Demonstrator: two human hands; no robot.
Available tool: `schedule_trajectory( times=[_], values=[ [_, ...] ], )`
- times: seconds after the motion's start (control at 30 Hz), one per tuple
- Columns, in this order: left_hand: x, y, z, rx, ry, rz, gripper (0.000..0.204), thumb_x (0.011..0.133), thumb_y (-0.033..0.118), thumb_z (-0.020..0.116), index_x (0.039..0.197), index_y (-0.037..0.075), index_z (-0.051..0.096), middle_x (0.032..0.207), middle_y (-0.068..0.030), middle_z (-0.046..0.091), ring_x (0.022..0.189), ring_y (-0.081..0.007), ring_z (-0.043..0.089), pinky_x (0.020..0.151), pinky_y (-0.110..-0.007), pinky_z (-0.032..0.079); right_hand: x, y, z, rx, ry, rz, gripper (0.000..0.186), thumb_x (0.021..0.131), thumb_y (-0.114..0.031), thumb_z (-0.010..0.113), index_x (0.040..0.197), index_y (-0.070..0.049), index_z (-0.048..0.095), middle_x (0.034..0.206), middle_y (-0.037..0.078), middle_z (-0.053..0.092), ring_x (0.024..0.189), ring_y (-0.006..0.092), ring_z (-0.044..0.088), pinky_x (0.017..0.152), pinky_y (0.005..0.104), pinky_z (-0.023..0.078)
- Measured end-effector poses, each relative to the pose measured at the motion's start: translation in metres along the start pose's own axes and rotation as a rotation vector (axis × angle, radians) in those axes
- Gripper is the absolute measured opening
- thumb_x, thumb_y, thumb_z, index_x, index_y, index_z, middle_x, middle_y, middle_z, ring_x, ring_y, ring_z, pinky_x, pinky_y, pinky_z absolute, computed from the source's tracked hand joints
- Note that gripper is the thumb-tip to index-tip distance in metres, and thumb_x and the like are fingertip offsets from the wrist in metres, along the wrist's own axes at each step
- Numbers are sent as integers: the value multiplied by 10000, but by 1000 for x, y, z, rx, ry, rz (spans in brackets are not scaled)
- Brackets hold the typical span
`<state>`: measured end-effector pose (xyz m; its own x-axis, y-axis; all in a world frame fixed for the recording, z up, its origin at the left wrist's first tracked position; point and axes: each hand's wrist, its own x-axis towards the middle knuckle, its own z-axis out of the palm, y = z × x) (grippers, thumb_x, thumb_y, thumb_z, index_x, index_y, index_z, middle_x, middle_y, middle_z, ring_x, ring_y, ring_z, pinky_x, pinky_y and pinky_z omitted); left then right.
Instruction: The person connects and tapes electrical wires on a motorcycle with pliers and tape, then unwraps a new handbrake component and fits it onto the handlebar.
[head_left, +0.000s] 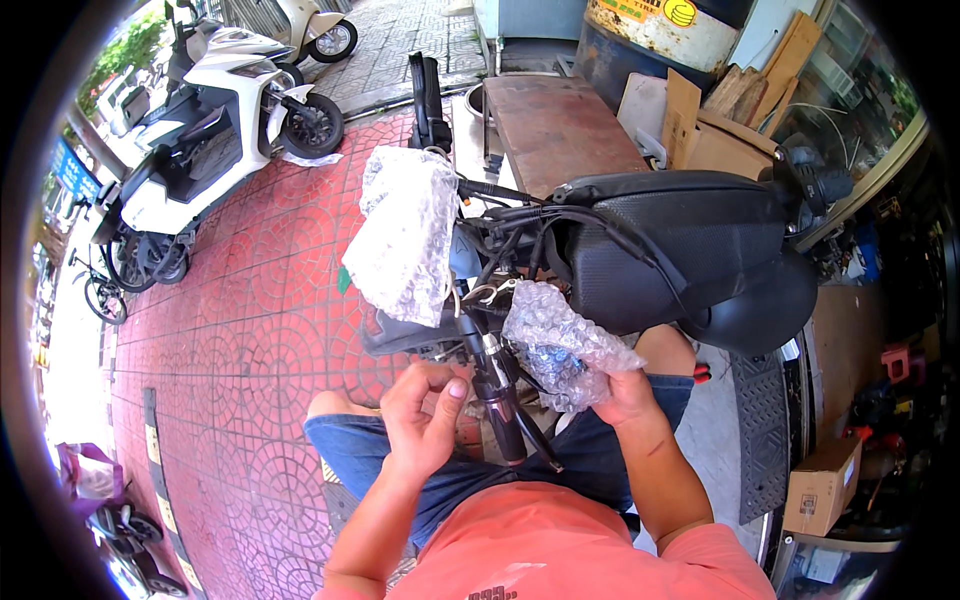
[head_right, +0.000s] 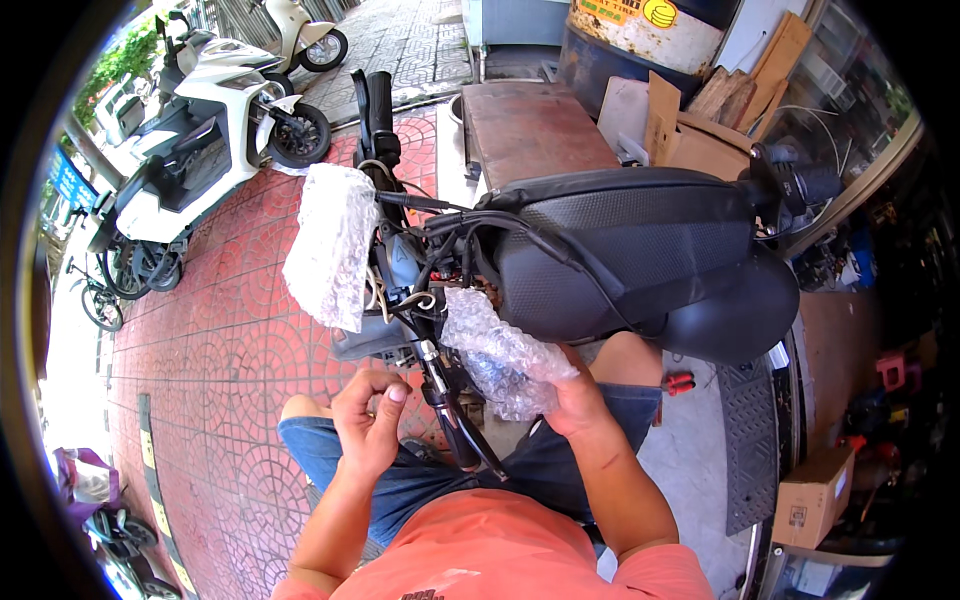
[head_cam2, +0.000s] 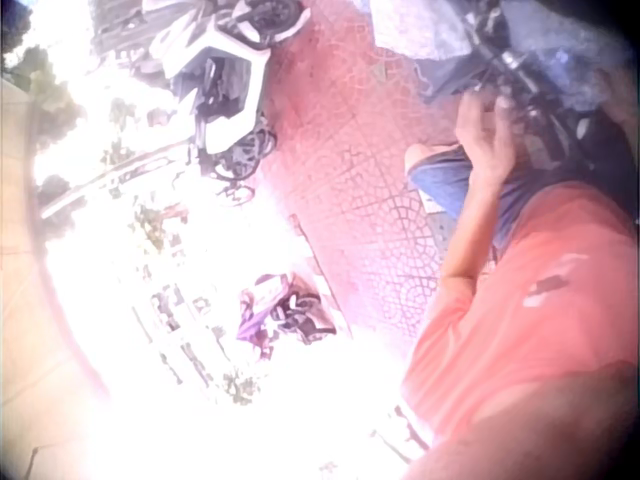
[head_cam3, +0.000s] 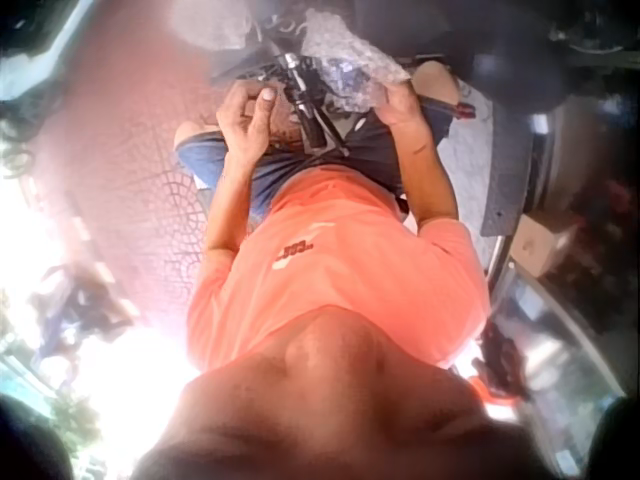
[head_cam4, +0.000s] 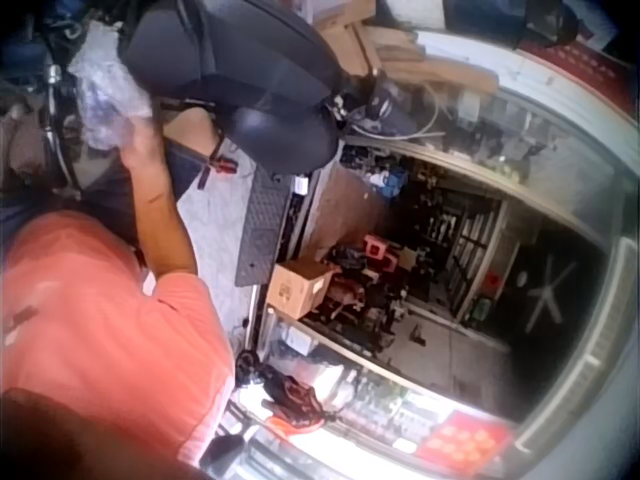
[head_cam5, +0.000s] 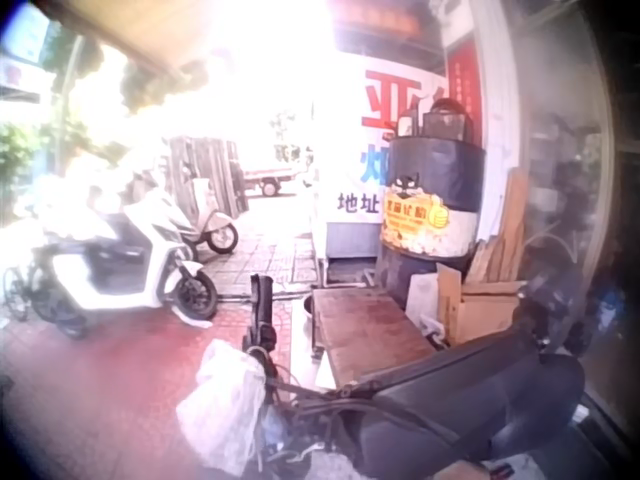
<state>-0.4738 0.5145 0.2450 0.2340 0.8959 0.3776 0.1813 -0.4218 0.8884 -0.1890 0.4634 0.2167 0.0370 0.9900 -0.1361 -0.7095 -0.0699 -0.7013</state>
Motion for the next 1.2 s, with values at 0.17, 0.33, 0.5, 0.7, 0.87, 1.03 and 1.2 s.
schedule_trajectory(
  times=[0.17, 0.33, 0.5, 0.7, 0.87, 1.03, 1.2],
  values=[
    [53, 70, -3, 341, -172, 623, 207, 861, 123, 798, 1043, 45, 737, 1073, -95, 736, 1029, -311, 687, 919, -449, 529, 1, -2, 7, 156, -4, 39, 425, 1001, -274, 686, 1319, 5, 721, 1322, 139, 739, 1211, 284, 713, 1069, 472, 561],
    [72, 78, 8, 602, -426, 649, 322, 799, 155, 794, 1099, 52, 736, 1152, -80, 719, 1137, -305, 654, 1008, -448, 462, 0, -5, 13, 228, -97, 35, 446, 1008, -289, 675, 1338, 9, 707, 1332, 148, 731, 1233, 302, 702, 1094, 488, 545],
    [74, 84, 29, 852, -660, 763, 134, 831, 203, 694, 886, 83, 720, 920, -38, 673, 955, -237, 578, 842, -374, 423, -3, 4, -16, 207, -25, -25, 429, 997, -253, 678, 1324, 23, 689, 1307, 149, 731, 1193, 293, 711, 1061, 459, 561],
    [95, 102, 48, 1134, -1017, 772, 146, 900, 234, 671, 858, 129, 763, 858, -17, 727, 987, -223, 609, 848, -377, 418, -3, -15, -14, -145, 140, -207, 429, 946, -106, 696, 1354, 22, 655, 1268, 130, 740, 1154, 240, 721, 1012, 378, 573],
    [121, 96, 60, 1083, -1275, 592, 185, 894, 288, 728, 939, 147, 838, 916, -58, 805, 970, -253, 755, 980, -436, 456, -7, -16, -26, -401, 186, -262, 436, 920, 0, 685, 1355, 28, 653, 1284, 105, 731, 1160, 194, 703, 1019, 345, 551],
    [134, 72, 61, 895, -1281, 479, 192, 816, 218, 710, 879, 61, 801, 875, -160, 770, 922, -343, 760, 838, -459, 598, -24, -15, 1, -972, 381, -539, 363, 886, -65, 757, 1225, 29, 670, 1161, 122, 700, 1086, 282, 675, 974, 388, 528],
    [143, 87, 68, 909, -1400, 307, 222, 834, 175, 676, 923, 15, 803, 912, -202, 783, 921, -392, 777, 833, -471, 625, -79, -28, 48, -1429, 339, -989, 304, 856, -104, 800, 1121, -3, 688, 1060, 156, 667, 973, 335, 668, 860, 428, 551]
  ],
)
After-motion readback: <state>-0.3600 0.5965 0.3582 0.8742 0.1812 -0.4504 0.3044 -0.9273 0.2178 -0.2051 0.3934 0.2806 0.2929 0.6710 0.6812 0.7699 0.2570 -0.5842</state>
